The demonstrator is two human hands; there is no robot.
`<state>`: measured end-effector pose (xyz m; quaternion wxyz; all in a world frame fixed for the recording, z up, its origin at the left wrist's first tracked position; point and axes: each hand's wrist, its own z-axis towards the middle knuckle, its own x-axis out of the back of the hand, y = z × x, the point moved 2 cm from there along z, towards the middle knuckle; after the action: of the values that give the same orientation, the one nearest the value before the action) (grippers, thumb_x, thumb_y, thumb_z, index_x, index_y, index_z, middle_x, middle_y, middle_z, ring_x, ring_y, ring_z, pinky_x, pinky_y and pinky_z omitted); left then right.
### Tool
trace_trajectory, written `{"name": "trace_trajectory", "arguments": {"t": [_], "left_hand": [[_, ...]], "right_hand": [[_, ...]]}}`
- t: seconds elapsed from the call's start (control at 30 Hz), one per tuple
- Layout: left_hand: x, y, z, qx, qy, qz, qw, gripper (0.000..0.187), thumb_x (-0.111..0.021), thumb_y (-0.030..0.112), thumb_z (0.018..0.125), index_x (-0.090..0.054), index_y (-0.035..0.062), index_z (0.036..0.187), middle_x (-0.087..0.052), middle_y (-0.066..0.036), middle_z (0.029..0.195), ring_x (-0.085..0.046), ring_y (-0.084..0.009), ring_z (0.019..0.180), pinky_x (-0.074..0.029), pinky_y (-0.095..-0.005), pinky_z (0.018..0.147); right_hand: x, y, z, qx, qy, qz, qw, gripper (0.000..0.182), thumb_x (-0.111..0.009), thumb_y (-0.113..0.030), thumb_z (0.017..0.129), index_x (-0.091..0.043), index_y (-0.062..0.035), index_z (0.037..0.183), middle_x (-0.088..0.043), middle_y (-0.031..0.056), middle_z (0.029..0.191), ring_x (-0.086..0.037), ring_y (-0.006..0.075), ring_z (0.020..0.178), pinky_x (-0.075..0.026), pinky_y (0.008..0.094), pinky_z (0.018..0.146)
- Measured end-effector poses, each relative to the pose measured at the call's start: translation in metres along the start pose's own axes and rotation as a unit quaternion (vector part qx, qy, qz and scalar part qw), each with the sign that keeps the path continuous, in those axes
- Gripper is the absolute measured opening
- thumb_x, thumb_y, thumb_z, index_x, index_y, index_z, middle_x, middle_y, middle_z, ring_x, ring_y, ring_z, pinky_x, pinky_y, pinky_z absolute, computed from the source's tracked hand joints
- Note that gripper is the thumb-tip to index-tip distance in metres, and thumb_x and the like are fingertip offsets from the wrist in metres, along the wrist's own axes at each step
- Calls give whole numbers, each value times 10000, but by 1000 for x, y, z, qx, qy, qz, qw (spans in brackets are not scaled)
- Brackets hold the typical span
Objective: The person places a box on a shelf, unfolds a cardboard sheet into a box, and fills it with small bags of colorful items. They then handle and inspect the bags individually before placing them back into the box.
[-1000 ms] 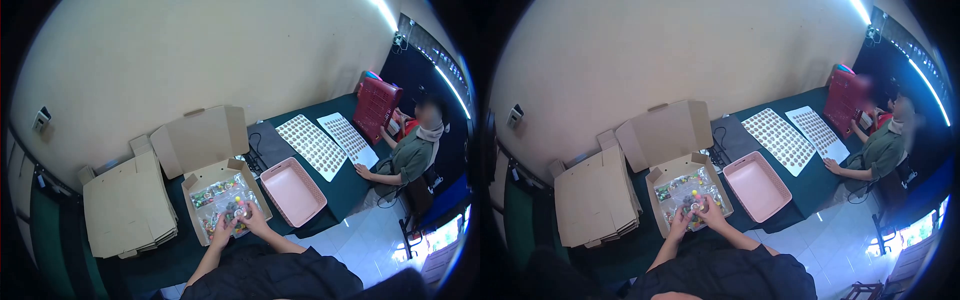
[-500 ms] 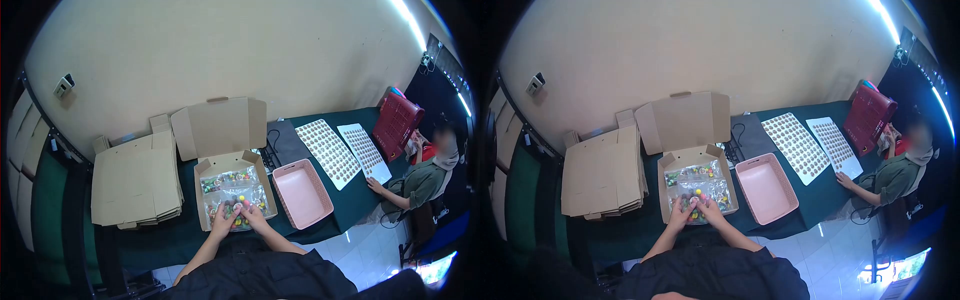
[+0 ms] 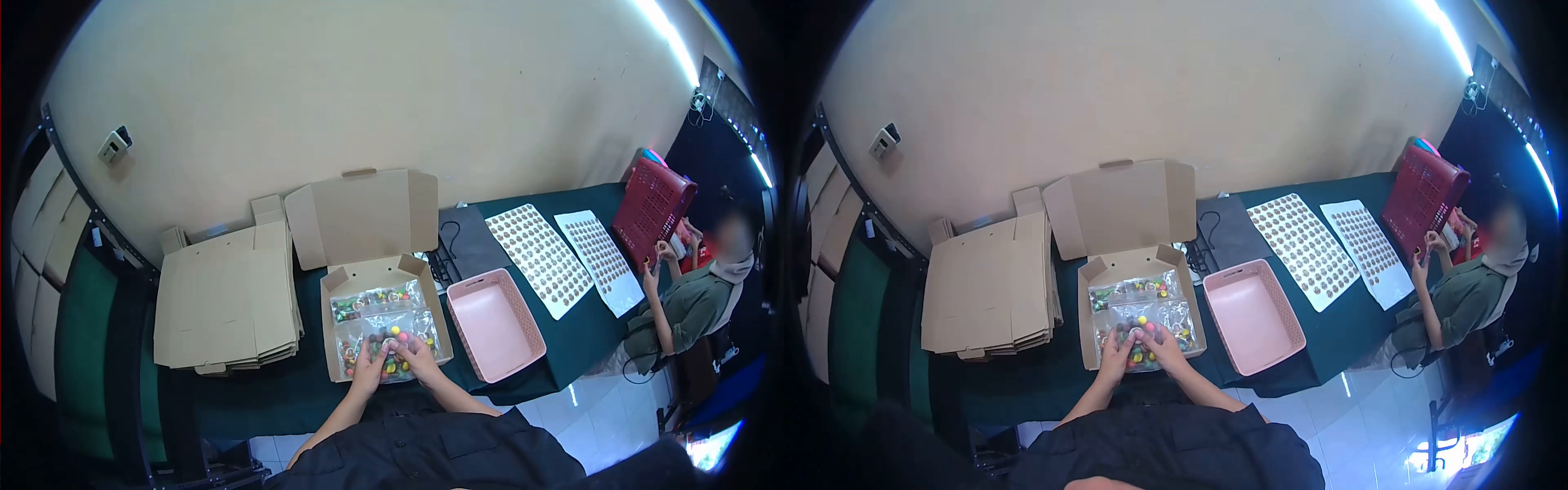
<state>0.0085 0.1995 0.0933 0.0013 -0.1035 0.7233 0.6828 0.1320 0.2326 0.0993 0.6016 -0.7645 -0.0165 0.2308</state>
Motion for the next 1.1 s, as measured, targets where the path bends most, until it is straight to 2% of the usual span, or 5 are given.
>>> {"name": "trace_trajectory", "arguments": {"t": [0.07,0.2,0.93,1.03,1.1], "left_hand": [[1,6,-3,69,13,-16,997,387,-476,309,909,-418,41,1182,-516,-68,1075,-528,-101,930,-473,-178,609],[0,1,-2,94,56,-114,987,355,-476,264,911,-405,50,1185,-518,-51,1070,-535,-74,845,-438,-148,468],[-24,-6,9,68,57,-49,995,398,-446,347,910,-411,64,1187,-524,-54,1065,-548,-95,885,-449,-171,448],[-34,-2,14,-26,35,-104,994,393,-470,318,911,-402,35,1175,-499,-82,1074,-481,-151,983,-386,-271,853],[-37,-1,16,-16,34,-65,997,393,-471,316,911,-400,32,1174,-503,-82,1069,-496,-143,953,-406,-258,814]], "right_hand": [[1,5,4,-10,2,5,1000,267,-572,-232,870,-523,-43,1052,-550,-16,888,-508,52,791,-422,201,672],[7,11,10,-62,14,59,996,337,-573,-268,868,-516,-17,1085,-567,15,944,-521,68,823,-429,208,668],[33,-5,7,-76,14,35,996,331,-502,-307,904,-531,-24,1073,-569,6,889,-532,65,767,-432,208,676],[43,-6,11,-41,-19,-61,997,356,-485,-319,911,-525,-22,1102,-576,9,912,-537,67,782,-431,206,693],[42,-13,8,-8,-32,-58,998,368,-500,-306,904,-517,-18,1131,-583,14,922,-548,74,806,-435,216,724]]}}
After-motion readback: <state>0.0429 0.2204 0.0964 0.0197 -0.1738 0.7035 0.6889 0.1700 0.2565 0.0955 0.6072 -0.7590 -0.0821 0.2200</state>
